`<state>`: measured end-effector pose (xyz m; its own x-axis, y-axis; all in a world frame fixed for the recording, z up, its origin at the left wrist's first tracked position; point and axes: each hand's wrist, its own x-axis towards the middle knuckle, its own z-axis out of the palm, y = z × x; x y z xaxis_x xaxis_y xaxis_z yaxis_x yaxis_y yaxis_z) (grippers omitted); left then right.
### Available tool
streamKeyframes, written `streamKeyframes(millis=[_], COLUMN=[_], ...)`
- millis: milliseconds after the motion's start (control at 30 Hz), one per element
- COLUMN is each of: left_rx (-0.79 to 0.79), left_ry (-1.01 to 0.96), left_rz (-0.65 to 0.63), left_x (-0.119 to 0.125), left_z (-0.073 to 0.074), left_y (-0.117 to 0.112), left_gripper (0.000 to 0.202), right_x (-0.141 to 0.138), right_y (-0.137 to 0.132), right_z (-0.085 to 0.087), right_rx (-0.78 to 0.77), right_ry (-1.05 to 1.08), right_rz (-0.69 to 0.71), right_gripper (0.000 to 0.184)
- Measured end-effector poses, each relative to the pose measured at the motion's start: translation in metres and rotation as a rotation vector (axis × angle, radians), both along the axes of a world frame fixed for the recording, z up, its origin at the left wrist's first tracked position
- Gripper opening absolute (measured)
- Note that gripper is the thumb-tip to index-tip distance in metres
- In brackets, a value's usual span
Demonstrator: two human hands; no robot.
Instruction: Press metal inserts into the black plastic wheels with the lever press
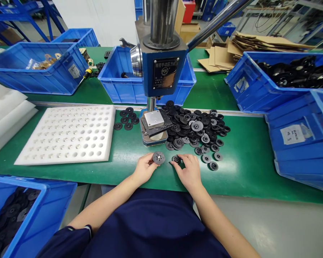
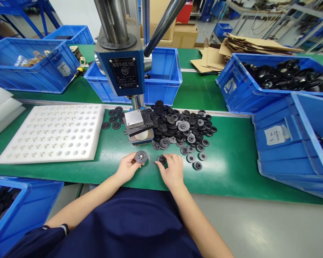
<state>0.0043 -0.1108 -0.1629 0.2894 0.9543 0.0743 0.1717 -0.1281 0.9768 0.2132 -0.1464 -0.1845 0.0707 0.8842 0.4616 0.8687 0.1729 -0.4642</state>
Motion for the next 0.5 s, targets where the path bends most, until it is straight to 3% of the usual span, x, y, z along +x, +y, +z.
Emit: streamKeyframes(millis=[267, 500], left_rx=[0.068, 0.244], left_ry=[0.065, 0.133], left_rz=[-0.002, -0.036], left_x=[-0.001, -0.001], left_z=[-0.007, -0.001], left_y=[-0.001, 0.0], left_gripper=[0.021, 0.017], right_x=[0.0, -0.02], right_y=[0.001, -0.001], right_z=[0.0, 0.036], right_rx=[-0.037, -0.017], right_ry=[0.012, 0.177], right_rz=[-0.008, 0.022], right_gripper=[0.044, 0.032])
